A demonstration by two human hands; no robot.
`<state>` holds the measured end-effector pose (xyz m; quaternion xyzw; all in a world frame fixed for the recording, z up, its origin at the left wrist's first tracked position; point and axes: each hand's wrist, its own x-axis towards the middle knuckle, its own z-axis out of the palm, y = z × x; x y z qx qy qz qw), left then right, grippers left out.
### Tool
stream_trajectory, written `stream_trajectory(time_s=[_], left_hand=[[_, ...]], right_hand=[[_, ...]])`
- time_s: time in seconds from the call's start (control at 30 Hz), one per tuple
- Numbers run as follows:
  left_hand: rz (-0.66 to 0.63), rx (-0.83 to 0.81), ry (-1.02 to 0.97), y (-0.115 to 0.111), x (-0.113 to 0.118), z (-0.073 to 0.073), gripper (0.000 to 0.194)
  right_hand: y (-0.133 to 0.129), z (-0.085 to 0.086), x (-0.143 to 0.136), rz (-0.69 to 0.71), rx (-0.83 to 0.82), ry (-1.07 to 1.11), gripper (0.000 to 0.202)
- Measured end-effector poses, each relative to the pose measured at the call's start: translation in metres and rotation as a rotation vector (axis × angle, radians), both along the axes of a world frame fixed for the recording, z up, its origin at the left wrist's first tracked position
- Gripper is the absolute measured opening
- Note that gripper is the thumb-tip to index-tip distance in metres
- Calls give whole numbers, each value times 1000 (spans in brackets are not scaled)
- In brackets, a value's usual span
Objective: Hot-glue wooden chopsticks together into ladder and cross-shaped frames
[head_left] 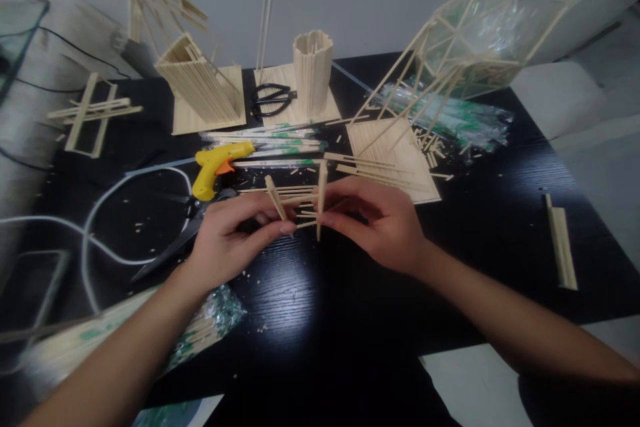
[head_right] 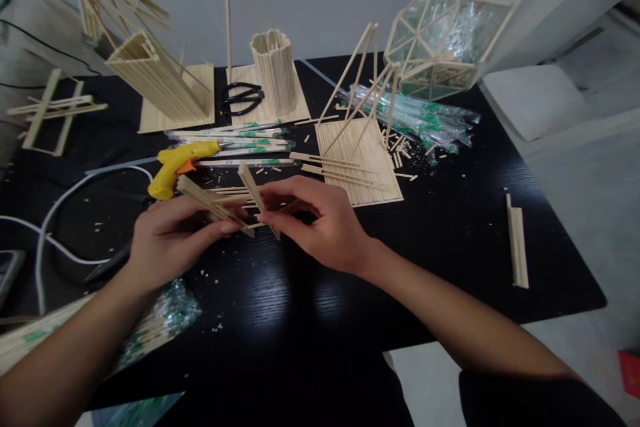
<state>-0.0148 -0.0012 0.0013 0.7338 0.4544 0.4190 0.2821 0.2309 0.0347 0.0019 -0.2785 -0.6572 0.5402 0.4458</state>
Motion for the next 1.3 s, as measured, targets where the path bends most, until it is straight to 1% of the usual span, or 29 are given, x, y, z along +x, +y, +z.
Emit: stream_trajectory(time_s=[0.07, 0.13, 0.3, 0.37, 0.47, 0.63, 0.7, 0.87, 1.03, 1.17, 1.3], left_hand=[[1, 77, 46, 0, -1, -1, 13], [4, 126, 85, -1, -2, -2, 12], [18, 186, 145, -2, -3, -1, 26], [18, 201, 155, -2, -3, -1, 26], [16, 223, 167, -2, -2, -1, 23], [12, 238, 199, -3, -3, 0, 25], [8, 235, 196, -3, -4, 0, 25], [-10, 197, 182, -4, -4, -2, 27], [-16, 189, 182, -5, -3, -3, 26], [-28, 166, 212, -4, -6, -4, 25], [-70, 180, 276, -1, -10, -7, 24]], right_hand=[[0, 1, 0, -5, 94, -13, 24], [0, 2, 0, -17, 182, -38, 24], [1, 4, 1, -67, 374, -116, 20], [2, 3, 2, -82, 427, -136, 19], [3, 1, 2, -87, 441, -142, 17], [3, -3, 3, -51, 402, -135, 19], [4, -4, 4, -28, 407, -173, 20], [5, -11, 10, 0, 505, -324, 21], [0, -23, 13, 36, 495, -408, 26], [-3, -32, 11, 38, 477, -408, 27], [-3, -38, 9, 23, 499, -359, 28]])
